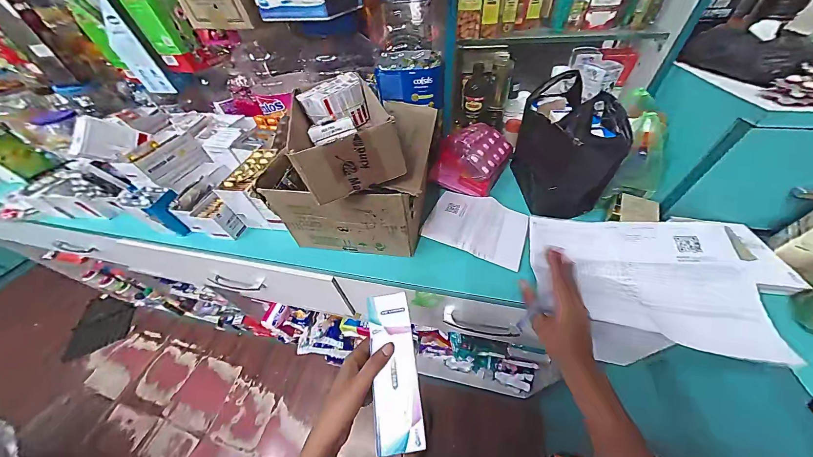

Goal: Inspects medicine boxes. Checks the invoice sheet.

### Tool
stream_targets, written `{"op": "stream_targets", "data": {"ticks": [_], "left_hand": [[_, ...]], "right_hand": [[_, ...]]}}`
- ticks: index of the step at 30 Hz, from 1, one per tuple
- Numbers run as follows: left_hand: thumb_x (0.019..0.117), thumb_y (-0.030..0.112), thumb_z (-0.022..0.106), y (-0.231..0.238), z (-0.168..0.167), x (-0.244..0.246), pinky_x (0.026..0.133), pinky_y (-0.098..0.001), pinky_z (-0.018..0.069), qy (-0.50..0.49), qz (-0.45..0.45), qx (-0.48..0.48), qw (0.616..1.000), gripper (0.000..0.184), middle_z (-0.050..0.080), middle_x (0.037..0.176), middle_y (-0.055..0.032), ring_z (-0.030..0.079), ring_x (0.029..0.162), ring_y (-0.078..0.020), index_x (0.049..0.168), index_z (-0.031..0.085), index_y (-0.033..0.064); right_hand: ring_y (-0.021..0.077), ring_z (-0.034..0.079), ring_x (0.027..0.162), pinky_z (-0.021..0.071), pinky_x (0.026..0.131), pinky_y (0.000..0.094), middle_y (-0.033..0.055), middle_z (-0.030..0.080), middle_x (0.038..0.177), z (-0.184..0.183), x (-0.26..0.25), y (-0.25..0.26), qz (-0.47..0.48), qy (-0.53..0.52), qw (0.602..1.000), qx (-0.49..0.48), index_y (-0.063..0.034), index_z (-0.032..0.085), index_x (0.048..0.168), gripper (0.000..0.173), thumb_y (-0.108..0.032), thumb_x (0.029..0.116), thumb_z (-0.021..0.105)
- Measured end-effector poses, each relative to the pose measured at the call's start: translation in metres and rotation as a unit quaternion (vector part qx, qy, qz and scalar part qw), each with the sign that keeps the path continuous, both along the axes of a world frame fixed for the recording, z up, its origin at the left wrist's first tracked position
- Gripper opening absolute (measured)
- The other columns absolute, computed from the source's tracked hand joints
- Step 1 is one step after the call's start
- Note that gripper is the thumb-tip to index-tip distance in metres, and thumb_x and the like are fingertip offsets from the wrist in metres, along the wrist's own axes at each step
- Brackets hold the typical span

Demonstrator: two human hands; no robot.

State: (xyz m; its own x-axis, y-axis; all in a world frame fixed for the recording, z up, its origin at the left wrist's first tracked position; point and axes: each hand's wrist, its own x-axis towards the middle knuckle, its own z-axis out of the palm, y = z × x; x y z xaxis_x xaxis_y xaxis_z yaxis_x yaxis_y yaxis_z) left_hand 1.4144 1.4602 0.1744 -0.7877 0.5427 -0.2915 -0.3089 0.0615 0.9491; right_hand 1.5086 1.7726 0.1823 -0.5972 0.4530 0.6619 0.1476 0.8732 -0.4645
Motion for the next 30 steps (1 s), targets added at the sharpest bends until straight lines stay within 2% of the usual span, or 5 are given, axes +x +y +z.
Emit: {"op": "stream_targets", "data": {"ticks": [4,10,16,25,30], "left_hand": [[0.0977,0.035,0.055,-0.001,0.010,-0.005,0.075,-0.0319,0.0638,0.017,-0.007,0.023,1.000,0.045,0.076,0.097,-0.0043,0.075,0.085,-0.0134,0.127,0.056,0.0010],[0.0980,0.036,0.055,-0.003,0.007,-0.015,0.070,-0.0315,0.0638,0.015,-0.013,0.015,1.000,0.045,0.076,0.095,-0.0049,0.075,0.082,-0.0137,0.126,0.057,0.0017],[0.0959,0.045,0.063,0.060,0.038,-0.058,0.084,-0.0399,0.0606,0.154,-0.056,-0.042,0.986,0.055,0.072,0.108,-0.0110,0.072,0.094,-0.0181,0.128,0.063,0.0006],[0.0921,0.072,0.054,0.231,0.093,-0.096,0.098,-0.0648,0.0488,0.382,-0.099,-0.337,0.855,0.097,0.056,0.140,-0.0283,0.062,0.119,-0.0454,0.153,0.038,-0.0013],[0.1082,0.036,0.043,0.157,0.081,-0.040,0.090,-0.0418,0.0554,0.437,-0.038,-0.027,0.898,0.048,0.072,0.111,-0.0142,0.069,0.099,-0.0211,0.130,0.065,-0.0010]], "right_hand": [[0.0515,0.028,0.150,0.0124,0.122,0.0675,0.0358,0.033,0.158,0.006,-0.090,0.014,0.078,-0.295,0.952,-0.008,0.0064,0.032,0.157,0.085,-0.048,0.0984,0.061],[0.0524,0.067,0.099,0.0521,0.083,0.0619,0.0359,0.064,0.115,0.038,-0.118,0.029,0.110,-0.436,0.884,0.130,0.0079,0.047,0.147,0.047,-0.016,0.1059,0.046],[0.0386,0.067,0.075,0.0541,0.072,0.0566,0.0278,0.070,0.091,0.094,-0.056,0.066,0.006,0.034,0.999,-0.015,0.0065,0.063,0.133,0.034,0.000,0.1018,0.050],[0.0100,0.070,0.067,0.0625,0.063,0.0298,-0.0020,0.069,0.080,0.086,0.042,0.023,0.029,0.358,0.823,-0.439,-0.0072,0.056,0.103,0.012,-0.008,0.1073,0.044],[0.0082,0.073,0.069,0.0629,0.061,0.0256,-0.0027,0.073,0.083,0.064,0.048,-0.038,0.038,0.316,0.782,-0.537,-0.0085,0.058,0.105,0.017,-0.008,0.1082,0.042]]}}
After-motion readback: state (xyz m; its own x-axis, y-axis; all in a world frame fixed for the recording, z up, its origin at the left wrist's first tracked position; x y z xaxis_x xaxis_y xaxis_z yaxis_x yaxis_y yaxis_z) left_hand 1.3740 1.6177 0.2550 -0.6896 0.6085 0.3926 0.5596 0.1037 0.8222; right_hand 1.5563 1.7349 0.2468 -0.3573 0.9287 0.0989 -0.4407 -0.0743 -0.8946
